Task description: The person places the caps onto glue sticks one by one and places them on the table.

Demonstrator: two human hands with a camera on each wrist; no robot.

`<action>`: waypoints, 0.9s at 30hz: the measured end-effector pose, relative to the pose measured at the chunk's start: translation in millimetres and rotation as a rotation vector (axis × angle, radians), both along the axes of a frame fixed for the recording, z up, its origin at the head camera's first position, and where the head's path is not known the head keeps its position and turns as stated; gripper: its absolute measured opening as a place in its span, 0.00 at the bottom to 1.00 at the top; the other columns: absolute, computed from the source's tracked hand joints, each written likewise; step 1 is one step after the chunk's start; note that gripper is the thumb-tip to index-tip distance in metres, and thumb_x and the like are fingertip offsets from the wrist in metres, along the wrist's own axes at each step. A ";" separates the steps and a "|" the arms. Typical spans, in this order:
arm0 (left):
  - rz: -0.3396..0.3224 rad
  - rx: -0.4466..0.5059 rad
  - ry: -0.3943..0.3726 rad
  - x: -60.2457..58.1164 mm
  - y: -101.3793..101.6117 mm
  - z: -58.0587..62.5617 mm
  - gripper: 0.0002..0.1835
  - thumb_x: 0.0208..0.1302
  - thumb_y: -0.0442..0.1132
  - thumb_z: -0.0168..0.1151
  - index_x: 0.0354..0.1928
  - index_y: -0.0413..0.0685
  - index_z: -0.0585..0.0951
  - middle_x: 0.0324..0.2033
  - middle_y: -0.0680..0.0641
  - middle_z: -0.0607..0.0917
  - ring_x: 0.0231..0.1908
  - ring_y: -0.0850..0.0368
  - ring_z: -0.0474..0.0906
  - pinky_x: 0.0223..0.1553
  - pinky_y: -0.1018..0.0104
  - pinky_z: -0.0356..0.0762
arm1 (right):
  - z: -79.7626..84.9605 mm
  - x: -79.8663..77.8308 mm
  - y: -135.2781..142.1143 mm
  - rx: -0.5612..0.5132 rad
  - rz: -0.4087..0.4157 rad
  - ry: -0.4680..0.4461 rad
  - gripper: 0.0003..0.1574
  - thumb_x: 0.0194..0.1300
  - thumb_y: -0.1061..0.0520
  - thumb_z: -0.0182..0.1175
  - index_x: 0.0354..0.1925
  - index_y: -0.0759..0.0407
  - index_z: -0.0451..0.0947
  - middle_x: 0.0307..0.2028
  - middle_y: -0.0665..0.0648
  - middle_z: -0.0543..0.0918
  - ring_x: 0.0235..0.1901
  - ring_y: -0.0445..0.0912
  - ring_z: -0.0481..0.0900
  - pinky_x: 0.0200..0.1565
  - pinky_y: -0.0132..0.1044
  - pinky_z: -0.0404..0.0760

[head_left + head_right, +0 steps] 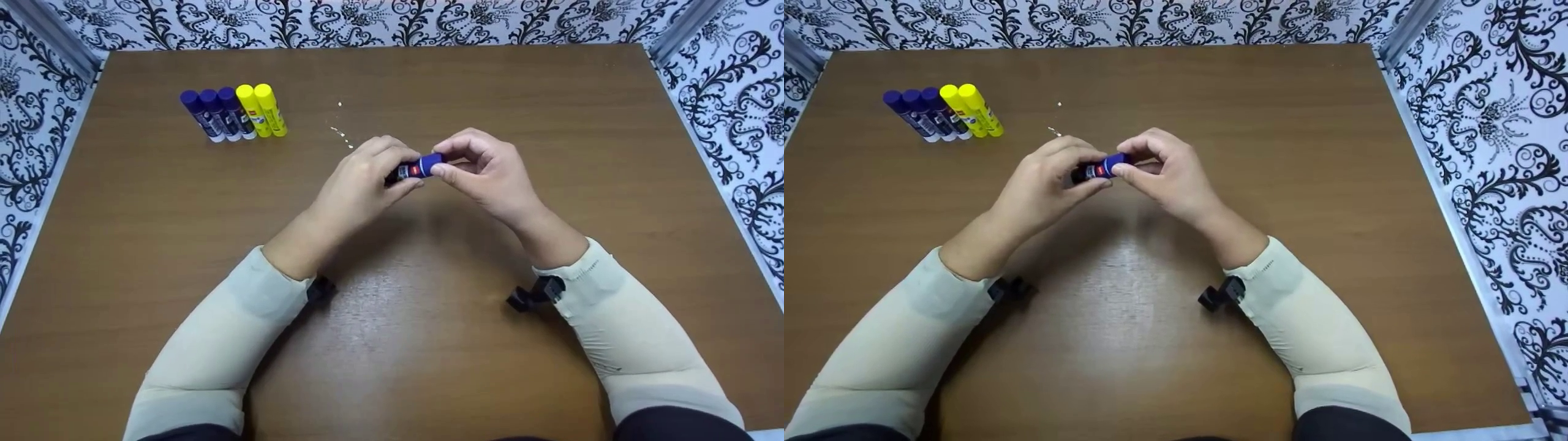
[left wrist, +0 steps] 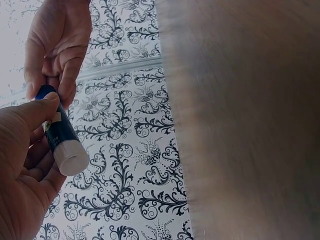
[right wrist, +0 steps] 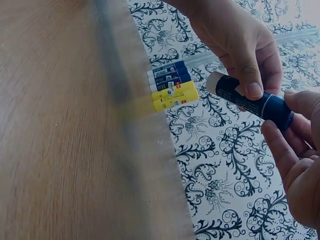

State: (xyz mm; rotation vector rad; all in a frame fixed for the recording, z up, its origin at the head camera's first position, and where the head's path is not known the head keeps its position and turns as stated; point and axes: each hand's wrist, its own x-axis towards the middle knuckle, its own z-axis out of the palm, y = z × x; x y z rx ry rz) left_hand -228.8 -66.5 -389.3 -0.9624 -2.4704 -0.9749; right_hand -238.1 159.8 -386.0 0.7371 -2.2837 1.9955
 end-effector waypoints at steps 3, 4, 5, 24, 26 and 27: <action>-0.001 -0.003 0.002 -0.8 0.3 1.5 0.17 0.69 0.44 0.70 0.53 0.41 0.86 0.48 0.44 0.87 0.50 0.50 0.81 0.58 0.61 0.80 | 0.4 0.0 0.9 -0.022 0.000 -0.004 0.16 0.62 0.70 0.71 0.49 0.75 0.84 0.42 0.57 0.84 0.43 0.48 0.88 0.47 0.35 0.88; -0.001 -0.002 0.002 -1.1 0.3 1.9 0.17 0.69 0.44 0.70 0.53 0.41 0.86 0.48 0.44 0.87 0.51 0.50 0.81 0.58 0.61 0.80 | 0.7 0.0 1.1 -0.028 0.000 -0.002 0.16 0.62 0.71 0.71 0.49 0.75 0.84 0.42 0.57 0.84 0.43 0.48 0.88 0.47 0.35 0.88; 0.001 -0.003 0.004 -1.3 0.0 2.3 0.16 0.69 0.44 0.70 0.53 0.41 0.86 0.48 0.44 0.87 0.50 0.50 0.81 0.58 0.61 0.80 | 0.6 -0.3 1.2 -0.033 -0.002 0.001 0.16 0.62 0.71 0.71 0.49 0.74 0.84 0.43 0.57 0.84 0.43 0.48 0.88 0.47 0.35 0.88; 0.090 0.082 0.022 -1.7 -22.9 8.6 0.16 0.68 0.41 0.71 0.53 0.39 0.86 0.48 0.43 0.87 0.52 0.50 0.81 0.60 0.62 0.80 | 2.1 -1.4 0.1 -0.066 -0.039 0.003 0.12 0.62 0.71 0.70 0.45 0.66 0.86 0.43 0.61 0.85 0.44 0.46 0.89 0.48 0.35 0.88; 0.103 0.123 0.009 -2.9 -26.4 8.0 0.17 0.68 0.41 0.71 0.53 0.39 0.85 0.49 0.43 0.87 0.52 0.50 0.81 0.60 0.62 0.80 | 1.9 -1.4 0.4 -0.058 -0.045 -0.003 0.12 0.63 0.70 0.70 0.45 0.66 0.86 0.43 0.61 0.86 0.44 0.46 0.89 0.48 0.35 0.88; 0.110 0.146 0.005 -3.7 -28.3 7.9 0.16 0.68 0.40 0.71 0.53 0.38 0.85 0.49 0.43 0.87 0.52 0.51 0.81 0.60 0.63 0.80 | 1.9 -1.3 0.6 -0.053 -0.046 -0.004 0.11 0.63 0.70 0.70 0.45 0.67 0.86 0.43 0.60 0.86 0.44 0.45 0.89 0.48 0.35 0.88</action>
